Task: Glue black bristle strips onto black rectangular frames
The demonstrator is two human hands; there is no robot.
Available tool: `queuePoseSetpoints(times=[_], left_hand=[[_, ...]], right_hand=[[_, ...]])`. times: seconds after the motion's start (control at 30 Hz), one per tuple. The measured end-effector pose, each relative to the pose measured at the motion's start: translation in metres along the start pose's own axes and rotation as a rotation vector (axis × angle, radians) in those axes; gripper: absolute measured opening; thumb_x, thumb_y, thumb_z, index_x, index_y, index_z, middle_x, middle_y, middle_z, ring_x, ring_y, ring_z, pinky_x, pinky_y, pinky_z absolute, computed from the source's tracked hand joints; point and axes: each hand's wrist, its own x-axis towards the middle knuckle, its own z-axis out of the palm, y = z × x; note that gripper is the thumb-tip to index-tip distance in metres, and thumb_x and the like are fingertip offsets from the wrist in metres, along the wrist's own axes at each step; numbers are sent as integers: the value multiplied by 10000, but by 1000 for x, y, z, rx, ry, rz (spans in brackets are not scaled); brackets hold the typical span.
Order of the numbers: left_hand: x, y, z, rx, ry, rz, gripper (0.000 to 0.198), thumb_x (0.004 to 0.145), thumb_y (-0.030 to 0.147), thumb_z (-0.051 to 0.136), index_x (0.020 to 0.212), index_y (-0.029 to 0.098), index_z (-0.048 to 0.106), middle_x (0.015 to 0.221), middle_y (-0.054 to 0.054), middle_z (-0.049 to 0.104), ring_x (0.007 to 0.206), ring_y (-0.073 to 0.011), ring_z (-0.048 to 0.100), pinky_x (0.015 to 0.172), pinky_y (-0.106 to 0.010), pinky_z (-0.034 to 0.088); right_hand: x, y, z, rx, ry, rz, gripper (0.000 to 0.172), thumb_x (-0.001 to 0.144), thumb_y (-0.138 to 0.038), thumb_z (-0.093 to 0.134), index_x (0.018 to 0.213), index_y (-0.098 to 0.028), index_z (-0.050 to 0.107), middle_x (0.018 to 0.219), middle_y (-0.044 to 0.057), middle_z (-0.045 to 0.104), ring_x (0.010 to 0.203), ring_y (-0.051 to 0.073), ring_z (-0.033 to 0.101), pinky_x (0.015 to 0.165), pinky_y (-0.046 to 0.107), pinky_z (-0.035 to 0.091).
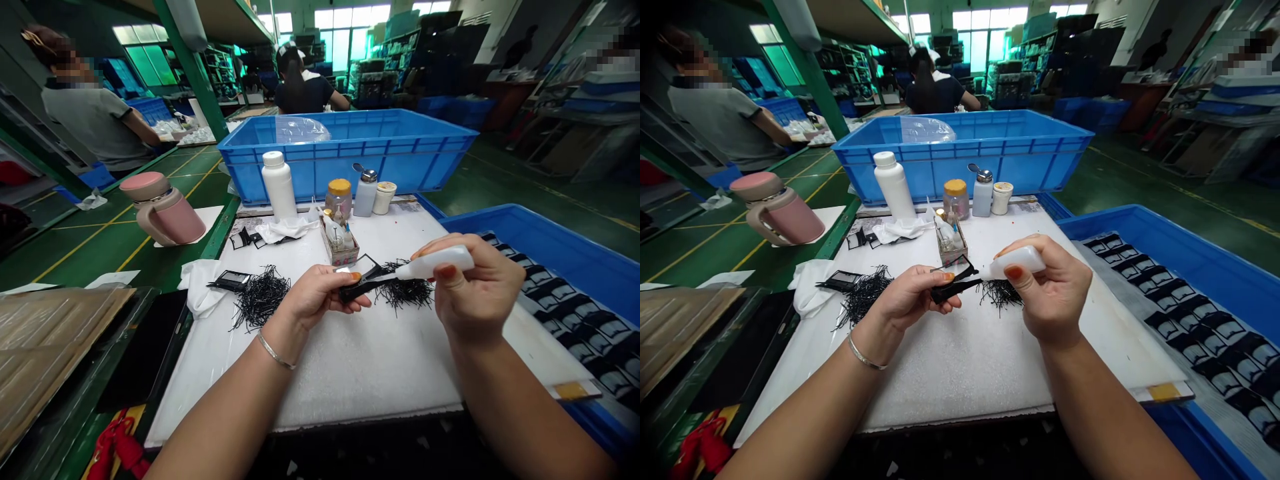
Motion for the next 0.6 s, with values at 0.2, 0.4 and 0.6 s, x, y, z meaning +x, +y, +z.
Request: queuePoseSetpoints(times=[0.2,0.4,0.6], left_hand=[[0,0,1,9,4,2,310,670,359,757,692,61,676,656,-140,703,490,-116,599,511,-205,488],[-1,1,1,2,4,-1,306,674,354,758,696,59,679,646,-130,700,486,-115,601,510,-200,489],[-1,1,1,9,6,-8,309,680,355,754,711,57,683,661,-135,703,498,-116,604,524,-208,494]], right_hand=[[-1,-4,1,1,-6,11,221,784,-423,703,745,-206,700,677,35,642,579,183,567,493,314,376],[0,-4,1,-19,-12,16,253,784,-450,700,740,-200,691,672,35,641,594,182,578,500,310,400],[-1,-2,-1,-35,-22,8,226,783,-459,697,755,-235,696,682,34,644,589,195,572,482,331,391]])
